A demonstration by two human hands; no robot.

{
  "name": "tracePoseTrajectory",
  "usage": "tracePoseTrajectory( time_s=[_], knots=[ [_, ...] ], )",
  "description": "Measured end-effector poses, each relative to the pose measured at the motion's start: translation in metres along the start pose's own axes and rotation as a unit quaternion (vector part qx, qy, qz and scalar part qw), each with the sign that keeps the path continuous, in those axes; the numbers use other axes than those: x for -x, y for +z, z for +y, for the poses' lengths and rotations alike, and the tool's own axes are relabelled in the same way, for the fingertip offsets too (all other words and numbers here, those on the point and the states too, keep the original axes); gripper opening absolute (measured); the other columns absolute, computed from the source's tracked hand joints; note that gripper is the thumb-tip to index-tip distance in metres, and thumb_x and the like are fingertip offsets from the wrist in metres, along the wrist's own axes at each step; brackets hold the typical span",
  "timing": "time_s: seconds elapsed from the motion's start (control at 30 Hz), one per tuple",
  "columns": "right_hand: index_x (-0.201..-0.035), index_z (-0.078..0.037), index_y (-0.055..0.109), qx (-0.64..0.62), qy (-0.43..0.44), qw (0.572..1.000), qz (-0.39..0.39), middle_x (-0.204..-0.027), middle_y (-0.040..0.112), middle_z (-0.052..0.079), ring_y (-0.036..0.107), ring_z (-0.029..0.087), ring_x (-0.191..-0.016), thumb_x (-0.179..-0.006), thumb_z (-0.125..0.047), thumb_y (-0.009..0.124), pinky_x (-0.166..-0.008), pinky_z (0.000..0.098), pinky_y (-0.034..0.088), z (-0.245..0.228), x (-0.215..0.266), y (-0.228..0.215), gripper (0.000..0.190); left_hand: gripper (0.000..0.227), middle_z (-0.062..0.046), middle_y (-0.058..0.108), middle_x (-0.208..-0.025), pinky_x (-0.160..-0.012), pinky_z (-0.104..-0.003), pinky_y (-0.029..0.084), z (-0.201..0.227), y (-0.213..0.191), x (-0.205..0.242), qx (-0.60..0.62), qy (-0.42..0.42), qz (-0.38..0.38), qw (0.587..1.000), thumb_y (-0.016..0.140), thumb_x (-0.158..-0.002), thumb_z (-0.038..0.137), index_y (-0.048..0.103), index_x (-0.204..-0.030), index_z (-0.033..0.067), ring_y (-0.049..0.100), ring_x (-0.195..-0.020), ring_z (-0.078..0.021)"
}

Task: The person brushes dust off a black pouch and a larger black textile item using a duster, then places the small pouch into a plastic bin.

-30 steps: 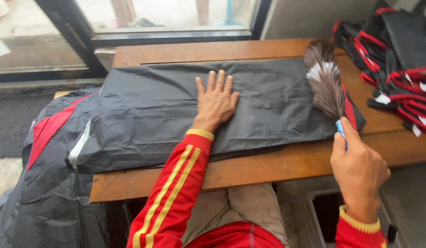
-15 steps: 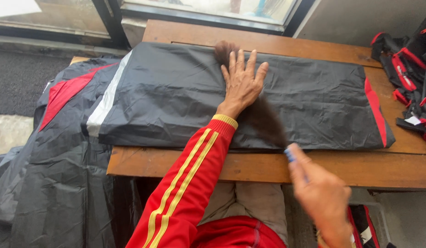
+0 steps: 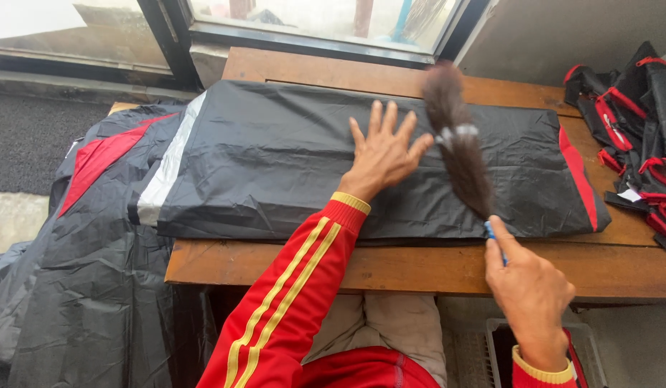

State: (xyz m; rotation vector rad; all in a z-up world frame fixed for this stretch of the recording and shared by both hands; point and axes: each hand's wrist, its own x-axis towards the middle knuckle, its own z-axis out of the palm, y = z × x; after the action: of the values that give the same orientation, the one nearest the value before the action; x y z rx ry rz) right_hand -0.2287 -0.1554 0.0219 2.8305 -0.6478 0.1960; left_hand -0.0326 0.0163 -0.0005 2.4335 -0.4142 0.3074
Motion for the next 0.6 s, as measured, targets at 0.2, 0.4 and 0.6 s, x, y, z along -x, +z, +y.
tracePoseTrajectory(
  time_s=[0.2, 0.4, 0.6],
  knots=[
    [-0.138, -0.050, 0.051, 0.009, 0.037, 0.999, -0.011, -0.081, 0.074, 0.020, 0.070, 0.046, -0.078, -0.095, -0.045, 0.044, -0.060, 0.0531, 0.051, 0.017, -0.007, 0.003, 0.044, 0.078, -0.021, 0.001, -0.157, -0.108, -0.064, -0.013, 0.017, 0.017, 0.014, -0.039, 0.048, -0.232, 0.971, 0.017, -0.088, 0.061, 0.021, -0.149, 0.0140, -0.011, -0.143, -0.0437],
    [-0.138, -0.042, 0.056, 0.022, -0.028, 0.995, 0.098, -0.079, 0.073, 0.008, 0.070, 0.040, -0.065, -0.094, -0.046, 0.050, -0.053, 0.0527, 0.052, -0.005, 0.027, 0.016, 0.044, 0.078, -0.020, 0.023, -0.152, -0.107, -0.069, -0.002, 0.023, 0.007, 0.006, 0.052, 0.026, -0.119, 0.991, 0.017, -0.087, 0.061, 0.025, -0.147, 0.0124, 0.010, -0.143, -0.0411],
    [-0.130, -0.039, 0.056, -0.165, -0.329, 0.918, 0.151, -0.058, 0.048, -0.010, 0.047, 0.014, -0.045, -0.089, -0.033, 0.058, -0.040, 0.0343, 0.040, -0.029, 0.057, 0.008, 0.041, 0.070, -0.015, 0.047, -0.137, -0.107, -0.072, -0.009, 0.038, -0.015, 0.020, -0.031, 0.120, -0.023, 0.992, 0.018, -0.089, 0.055, 0.046, -0.133, 0.0085, 0.028, -0.138, -0.0378]
  ],
)
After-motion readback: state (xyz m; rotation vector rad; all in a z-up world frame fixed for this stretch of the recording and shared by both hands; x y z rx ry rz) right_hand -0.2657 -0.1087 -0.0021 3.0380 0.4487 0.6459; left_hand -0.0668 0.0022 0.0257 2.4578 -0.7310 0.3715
